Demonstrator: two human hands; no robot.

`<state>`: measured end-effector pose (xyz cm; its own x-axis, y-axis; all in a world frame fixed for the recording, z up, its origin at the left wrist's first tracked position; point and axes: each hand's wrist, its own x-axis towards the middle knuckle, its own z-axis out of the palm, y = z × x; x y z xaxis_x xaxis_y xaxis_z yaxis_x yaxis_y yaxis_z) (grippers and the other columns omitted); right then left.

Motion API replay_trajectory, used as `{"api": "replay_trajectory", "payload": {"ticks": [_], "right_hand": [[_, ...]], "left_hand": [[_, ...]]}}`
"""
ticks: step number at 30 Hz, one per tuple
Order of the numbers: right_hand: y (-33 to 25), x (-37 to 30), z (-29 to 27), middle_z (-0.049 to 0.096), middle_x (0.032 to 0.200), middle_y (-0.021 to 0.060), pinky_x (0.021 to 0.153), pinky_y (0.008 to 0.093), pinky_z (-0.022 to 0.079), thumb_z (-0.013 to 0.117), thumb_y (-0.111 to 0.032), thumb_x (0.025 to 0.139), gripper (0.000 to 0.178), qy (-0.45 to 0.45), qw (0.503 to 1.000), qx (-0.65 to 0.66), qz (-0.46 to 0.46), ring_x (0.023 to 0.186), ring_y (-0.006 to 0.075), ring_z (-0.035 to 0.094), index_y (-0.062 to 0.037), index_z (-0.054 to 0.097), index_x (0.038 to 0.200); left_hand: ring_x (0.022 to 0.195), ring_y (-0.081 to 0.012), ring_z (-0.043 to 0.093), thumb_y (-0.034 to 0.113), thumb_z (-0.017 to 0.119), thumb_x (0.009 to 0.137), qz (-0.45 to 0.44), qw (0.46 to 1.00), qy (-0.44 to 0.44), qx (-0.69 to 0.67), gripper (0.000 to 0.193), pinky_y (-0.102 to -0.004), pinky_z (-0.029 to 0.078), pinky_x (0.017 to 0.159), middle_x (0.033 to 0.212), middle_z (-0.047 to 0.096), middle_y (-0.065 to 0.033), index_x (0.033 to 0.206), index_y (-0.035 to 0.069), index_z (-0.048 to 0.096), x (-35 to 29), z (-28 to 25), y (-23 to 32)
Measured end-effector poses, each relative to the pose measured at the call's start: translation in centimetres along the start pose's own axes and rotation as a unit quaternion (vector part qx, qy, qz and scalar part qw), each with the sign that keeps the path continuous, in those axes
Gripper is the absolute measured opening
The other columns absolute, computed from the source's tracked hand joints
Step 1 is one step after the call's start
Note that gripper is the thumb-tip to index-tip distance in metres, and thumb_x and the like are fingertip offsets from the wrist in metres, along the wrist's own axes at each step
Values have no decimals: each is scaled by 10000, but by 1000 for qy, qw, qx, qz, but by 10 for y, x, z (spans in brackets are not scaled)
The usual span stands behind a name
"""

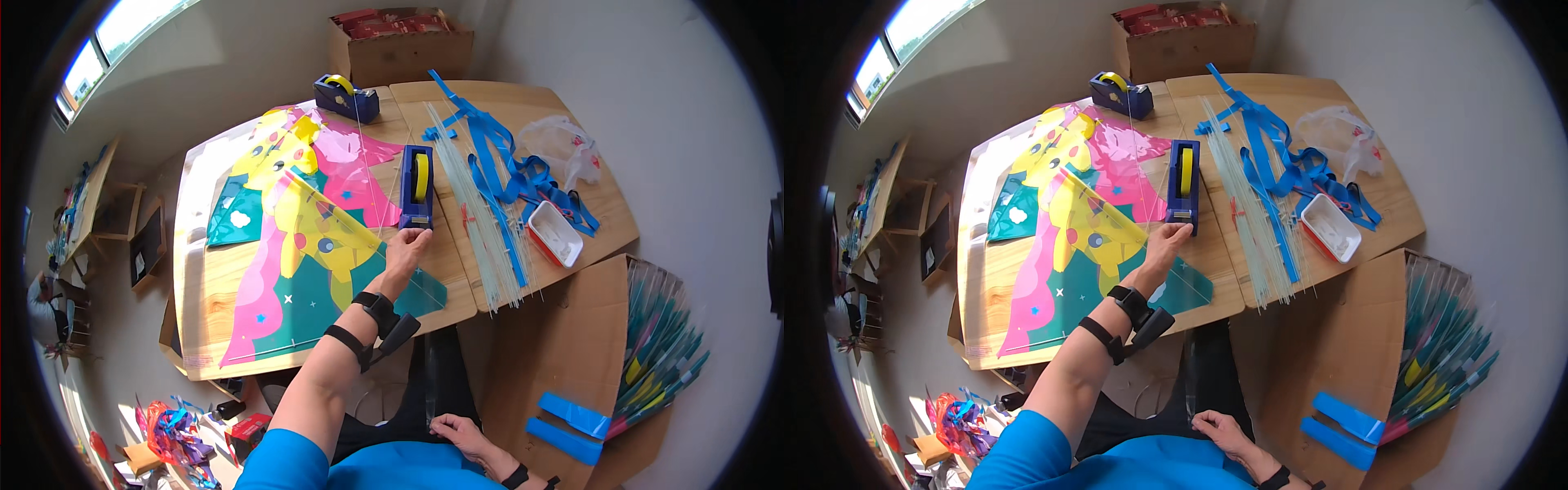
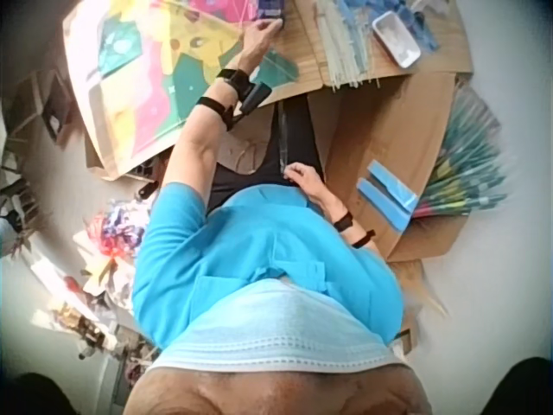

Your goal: The recorder is attaching support sticks to a kite sail using adhesive tape from a dispenser.

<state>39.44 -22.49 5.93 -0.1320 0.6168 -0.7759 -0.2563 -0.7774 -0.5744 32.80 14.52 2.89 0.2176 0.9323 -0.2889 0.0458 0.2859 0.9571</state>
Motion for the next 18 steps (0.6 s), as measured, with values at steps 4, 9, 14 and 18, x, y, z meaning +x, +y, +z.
{"api": "replay_trajectory", "payload": {"ticks": [4,9,14,18], "right_hand": [[-4,5,-2,643,1005,64,885,268,460,626,-200,931,250,8,1000,-28,12,965,139,591,1,632,1079],[-2,12,-7,636,1016,61,893,264,455,621,-205,934,249,11,999,-35,11,979,135,585,0,630,1075],[4,3,-10,597,1175,95,950,299,447,587,-190,951,214,-41,998,-54,-21,1074,153,567,-11,624,1062],[-25,-19,-30,639,1080,100,951,328,457,602,-168,937,186,-32,995,-1,-90,1031,180,592,-6,615,1028]], "left_hand": [[805,-87,552,234,689,863,-5,999,39,-18,284,-247,441,758,875,659,-18,993,-18,672,16,10,-14],[746,-188,668,244,690,790,-18,983,133,123,218,-325,502,745,809,712,-82,891,52,710,23,18,-18],[715,-153,620,254,685,820,37,987,141,73,182,-307,487,742,784,674,-28,872,80,696,3,-1,-24],[825,-82,503,225,693,863,127,972,175,-95,169,-269,419,777,919,612,35,966,91,677,-28,-54,23]]}}
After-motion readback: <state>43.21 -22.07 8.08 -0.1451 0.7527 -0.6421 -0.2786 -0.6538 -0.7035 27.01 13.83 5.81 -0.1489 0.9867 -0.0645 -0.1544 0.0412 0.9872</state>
